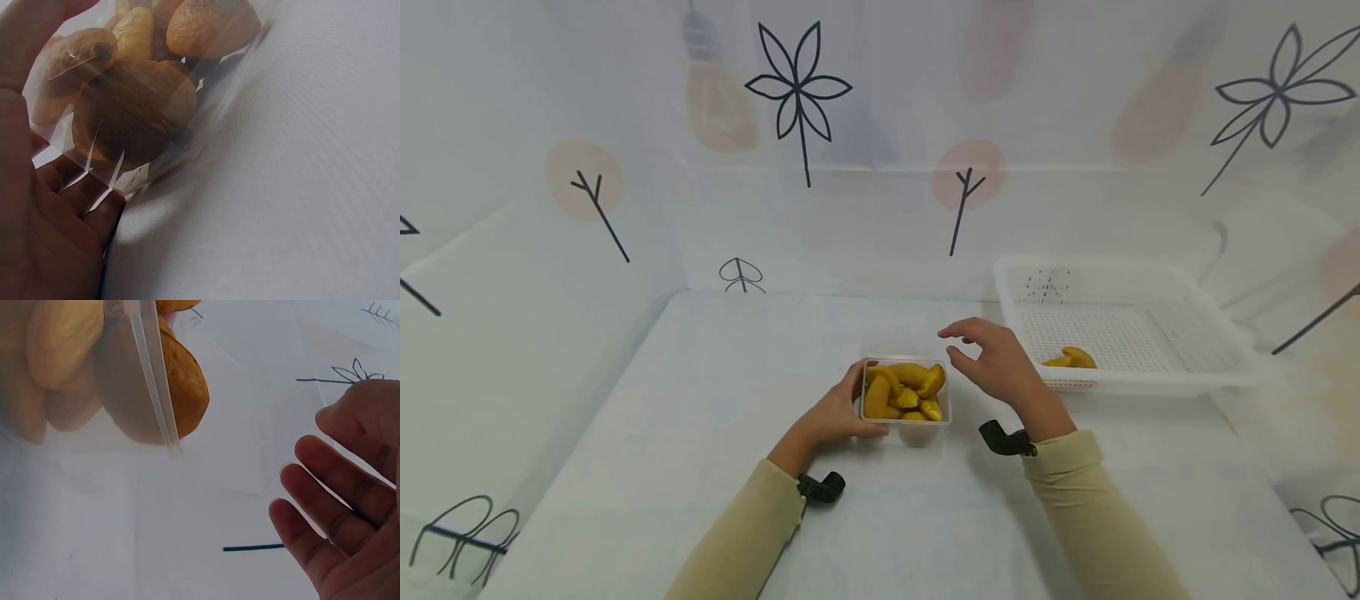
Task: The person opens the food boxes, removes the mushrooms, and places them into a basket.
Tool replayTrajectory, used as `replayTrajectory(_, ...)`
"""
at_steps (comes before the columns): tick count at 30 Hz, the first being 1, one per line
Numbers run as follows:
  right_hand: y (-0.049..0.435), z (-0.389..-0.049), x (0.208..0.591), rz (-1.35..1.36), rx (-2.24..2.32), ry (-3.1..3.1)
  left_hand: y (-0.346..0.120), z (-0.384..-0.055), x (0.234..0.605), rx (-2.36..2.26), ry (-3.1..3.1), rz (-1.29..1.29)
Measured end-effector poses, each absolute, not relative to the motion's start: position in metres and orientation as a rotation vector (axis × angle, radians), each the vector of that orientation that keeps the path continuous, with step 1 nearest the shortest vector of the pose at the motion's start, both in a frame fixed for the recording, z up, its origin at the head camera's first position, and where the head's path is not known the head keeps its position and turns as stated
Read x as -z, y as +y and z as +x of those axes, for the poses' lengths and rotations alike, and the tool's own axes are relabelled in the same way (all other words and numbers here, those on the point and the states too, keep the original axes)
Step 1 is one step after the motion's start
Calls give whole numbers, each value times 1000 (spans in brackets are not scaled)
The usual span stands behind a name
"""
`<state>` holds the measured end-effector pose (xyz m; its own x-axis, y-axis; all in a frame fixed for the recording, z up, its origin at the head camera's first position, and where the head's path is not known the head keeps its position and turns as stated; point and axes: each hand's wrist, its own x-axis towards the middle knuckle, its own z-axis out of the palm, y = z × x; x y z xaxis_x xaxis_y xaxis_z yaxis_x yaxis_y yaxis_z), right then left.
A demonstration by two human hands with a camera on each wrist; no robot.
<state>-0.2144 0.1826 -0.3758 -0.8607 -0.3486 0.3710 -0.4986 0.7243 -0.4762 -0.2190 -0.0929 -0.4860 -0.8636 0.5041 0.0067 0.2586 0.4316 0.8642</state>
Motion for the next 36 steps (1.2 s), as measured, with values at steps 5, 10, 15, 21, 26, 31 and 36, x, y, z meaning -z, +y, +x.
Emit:
replayTrajectory(5, 174, -215, 377, 707, -853, -2656, -93, -218, 483, -1403, 2422, 639)
replayTrajectory(10, 165, -214, 376, 755, -871, -2658, -92, -217, 483, -1407, 2420, 626)
replayTrajectory(15, 156, -213, 377, 814, -888, -2668, -93, -218, 485, -1413, 2420, 639)
replayTrajectory(21, 145, -213, 379, 846, -931, -2707, -94, -218, 486, -1421, 2421, 651)
replayTrajectory(26, 136, -212, 380, 840, -966, -2771, -94, -218, 485, -1412, 2423, 644)
replayTrajectory(31, 130, -210, 381, 851, -975, -2795, -94, -217, 484, -1399, 2433, 643)
replayTrajectory(36, 126, -209, 382, 917, -981, -2828, -94, -216, 482, -1399, 2430, 645)
